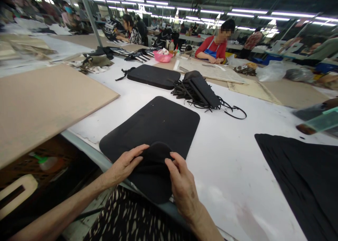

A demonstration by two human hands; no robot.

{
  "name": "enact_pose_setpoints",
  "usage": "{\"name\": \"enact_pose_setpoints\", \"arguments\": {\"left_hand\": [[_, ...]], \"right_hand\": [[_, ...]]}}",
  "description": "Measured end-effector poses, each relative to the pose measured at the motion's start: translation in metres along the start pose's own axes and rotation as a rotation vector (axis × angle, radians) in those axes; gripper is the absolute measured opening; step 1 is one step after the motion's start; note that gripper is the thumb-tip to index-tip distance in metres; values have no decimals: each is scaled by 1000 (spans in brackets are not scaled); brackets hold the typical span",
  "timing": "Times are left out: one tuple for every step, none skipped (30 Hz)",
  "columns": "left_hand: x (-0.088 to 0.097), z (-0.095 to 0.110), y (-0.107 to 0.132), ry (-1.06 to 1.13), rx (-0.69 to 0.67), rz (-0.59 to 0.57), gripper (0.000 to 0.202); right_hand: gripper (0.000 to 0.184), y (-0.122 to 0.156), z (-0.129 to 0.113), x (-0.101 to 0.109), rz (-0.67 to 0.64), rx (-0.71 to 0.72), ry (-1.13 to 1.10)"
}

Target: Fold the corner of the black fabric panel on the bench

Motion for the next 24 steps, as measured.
{"name": "enact_pose_setpoints", "arguments": {"left_hand": [[0, 1, 0, 4, 7, -5, 38], [1, 2, 1, 6, 16, -10, 38], [2, 2, 1, 7, 25, -16, 38], [2, 3, 2, 7, 31, -21, 38], [3, 3, 3, 10, 33, -28, 38], [4, 4, 4, 16, 31, -35, 38], [5, 4, 4, 22, 27, -48, 39], [6, 4, 5, 26, 21, -64, 41], [7, 4, 5, 27, 12, -80, 46], [8, 3, 5, 28, 1, -95, 52], [9, 3, 5, 27, -13, -110, 57], [9, 2, 4, 23, -28, -126, 59], [10, 2, 3, 16, -41, -140, 57], [10, 1, 2, 5, -52, -154, 52], [10, 0, 1, -11, -60, -171, 45], [10, 0, 1, -31, -67, -190, 36], [10, 0, 0, -51, -75, -205, 27], [10, 0, -1, -67, -84, -217, 19], [10, 1, -2, -78, -96, -229, 15], [10, 2, -2, -85, -107, -237, 14], [11, 3, -3, -92, -117, -239, 15], [11, 4, -3, -95, -126, -238, 15], [11, 5, -4, -96, -132, -235, 16], [11, 5, -4, -91, -138, -229, 16]], "right_hand": [[33, -5, 0, 0, -4, 12, 8], [32, -11, 0, 1, -8, 28, 11], [30, -17, 1, 1, -20, 47, 11], [29, -23, 1, 1, -36, 64, 8], [27, -29, 1, 1, -50, 72, 2], [25, -34, 2, 0, -65, 69, -5], [24, -39, 3, -1, -83, 53, -12], [22, -43, 3, -3, -98, 31, -19], [21, -46, 4, -4, -108, 10, -24], [20, -49, 5, -6, -115, -5, -29], [20, -51, 5, -9, -123, -16, -30], [20, -53, 6, -11, -128, -22, -28], [20, -55, 6, -13, -131, -24, -23], [20, -57, 6, -15, -132, -22, -16], [20, -59, 6, -17, -132, -17, -5], [20, -61, 6, -19, -130, -7, 10], [20, -62, 6, -21, -124, 6, 29], [19, -64, 5, -23, -120, 21, 51], [20, -66, 5, -24, -116, 34, 75], [20, -67, 5, -26, -116, 46, 98], [20, -68, 5, -26, -119, 54, 119], [21, -68, 5, -26, -119, 56, 135], [23, -68, 5, -25, -110, 50, 149], [24, -67, 5, -23, -92, 37, 158]]}}
Point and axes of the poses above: each hand's wrist, its own y-axis away from the middle knuckle, its own x-axis out of the back of the hand, z = x × y, the point moved 1 cm from there along -y, towards the middle knuckle, and after that the axes turned 7 degrees about y, right-handed, at the moved point
